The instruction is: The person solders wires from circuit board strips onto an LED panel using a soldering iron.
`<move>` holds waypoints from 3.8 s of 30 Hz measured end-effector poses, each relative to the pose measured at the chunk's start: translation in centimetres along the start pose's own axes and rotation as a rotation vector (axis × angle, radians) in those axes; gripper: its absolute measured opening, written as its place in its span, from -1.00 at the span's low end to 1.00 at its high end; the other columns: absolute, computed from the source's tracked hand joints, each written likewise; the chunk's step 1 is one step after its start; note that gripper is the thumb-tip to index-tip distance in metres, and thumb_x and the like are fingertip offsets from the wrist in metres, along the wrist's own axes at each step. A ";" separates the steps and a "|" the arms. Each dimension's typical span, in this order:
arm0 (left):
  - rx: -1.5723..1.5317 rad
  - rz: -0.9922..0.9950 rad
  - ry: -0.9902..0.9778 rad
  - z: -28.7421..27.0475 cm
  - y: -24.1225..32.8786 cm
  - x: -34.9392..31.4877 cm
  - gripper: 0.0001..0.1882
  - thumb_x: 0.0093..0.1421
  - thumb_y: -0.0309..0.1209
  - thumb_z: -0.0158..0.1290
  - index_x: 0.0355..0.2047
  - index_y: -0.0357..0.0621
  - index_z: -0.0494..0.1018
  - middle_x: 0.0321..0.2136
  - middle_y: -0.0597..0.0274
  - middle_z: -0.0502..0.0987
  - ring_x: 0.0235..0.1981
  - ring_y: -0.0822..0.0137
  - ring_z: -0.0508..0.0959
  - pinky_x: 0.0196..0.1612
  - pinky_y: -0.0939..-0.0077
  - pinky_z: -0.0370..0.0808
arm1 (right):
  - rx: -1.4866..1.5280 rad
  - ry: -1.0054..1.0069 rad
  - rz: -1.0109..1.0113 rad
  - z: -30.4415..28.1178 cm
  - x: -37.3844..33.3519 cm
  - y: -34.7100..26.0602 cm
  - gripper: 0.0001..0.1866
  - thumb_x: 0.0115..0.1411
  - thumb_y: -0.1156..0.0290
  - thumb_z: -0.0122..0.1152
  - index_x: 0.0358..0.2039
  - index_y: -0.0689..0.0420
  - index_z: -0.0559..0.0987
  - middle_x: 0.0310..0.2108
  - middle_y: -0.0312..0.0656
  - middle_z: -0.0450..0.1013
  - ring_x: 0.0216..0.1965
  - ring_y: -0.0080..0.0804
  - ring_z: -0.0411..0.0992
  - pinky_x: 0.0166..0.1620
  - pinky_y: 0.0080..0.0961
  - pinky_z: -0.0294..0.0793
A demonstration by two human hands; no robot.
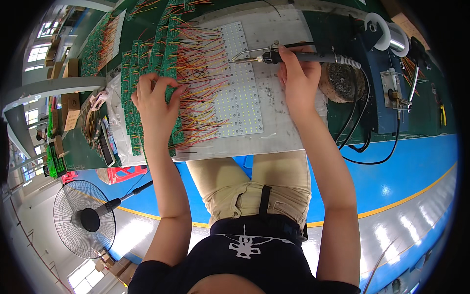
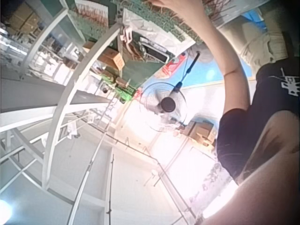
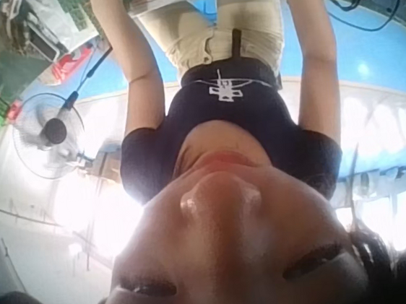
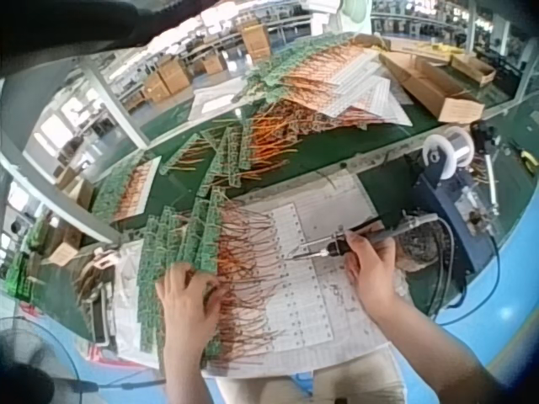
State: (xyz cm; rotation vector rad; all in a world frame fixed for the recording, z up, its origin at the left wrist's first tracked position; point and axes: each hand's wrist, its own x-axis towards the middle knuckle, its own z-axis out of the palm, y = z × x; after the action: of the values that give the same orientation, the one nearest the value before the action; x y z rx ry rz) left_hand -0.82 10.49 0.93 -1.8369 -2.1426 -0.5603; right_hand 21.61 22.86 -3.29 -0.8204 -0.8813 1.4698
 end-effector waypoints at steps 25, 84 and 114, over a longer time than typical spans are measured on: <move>-0.353 0.092 0.028 3.9 3.0 0.8 -0.96 0.08 -0.47 0.15 -0.43 -0.06 0.53 -0.50 0.32 0.51 -0.59 0.32 0.43 -0.17 0.42 0.22 | -0.042 0.035 -0.008 0.2 -0.3 0.0 -0.88 0.16 0.50 0.11 -0.48 0.16 0.37 -0.74 -0.40 0.11 -0.78 -0.68 0.01 -0.66 -0.62 -0.01; -0.137 0.171 -0.111 4.2 3.7 0.1 -0.75 0.02 -0.55 0.02 -0.26 -0.02 0.38 -0.48 0.25 0.39 -0.40 0.22 0.48 -0.22 0.21 0.21 | -0.145 -0.008 -0.014 0.3 -0.5 0.1 -0.88 0.16 0.51 0.11 -0.49 0.19 0.39 -0.76 -0.40 0.11 -0.77 -0.69 0.02 -0.65 -0.62 0.01; -0.113 0.119 -0.126 4.9 3.7 -0.1 -0.66 -0.08 -0.51 0.06 -0.22 0.01 0.43 -0.45 0.25 0.42 -0.39 0.25 0.49 -0.18 0.15 0.20 | -0.164 -0.003 -0.018 0.6 -0.6 0.0 -0.86 0.15 0.50 0.11 -0.51 0.17 0.37 -0.78 -0.39 0.09 -0.78 -0.68 0.00 -0.67 -0.62 -0.01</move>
State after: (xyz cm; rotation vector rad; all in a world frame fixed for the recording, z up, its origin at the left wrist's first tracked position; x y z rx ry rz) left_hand 3.11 13.07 -3.10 -2.0964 -2.1007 -0.5629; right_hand 21.14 22.25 -2.96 -0.9281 -1.0190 1.3963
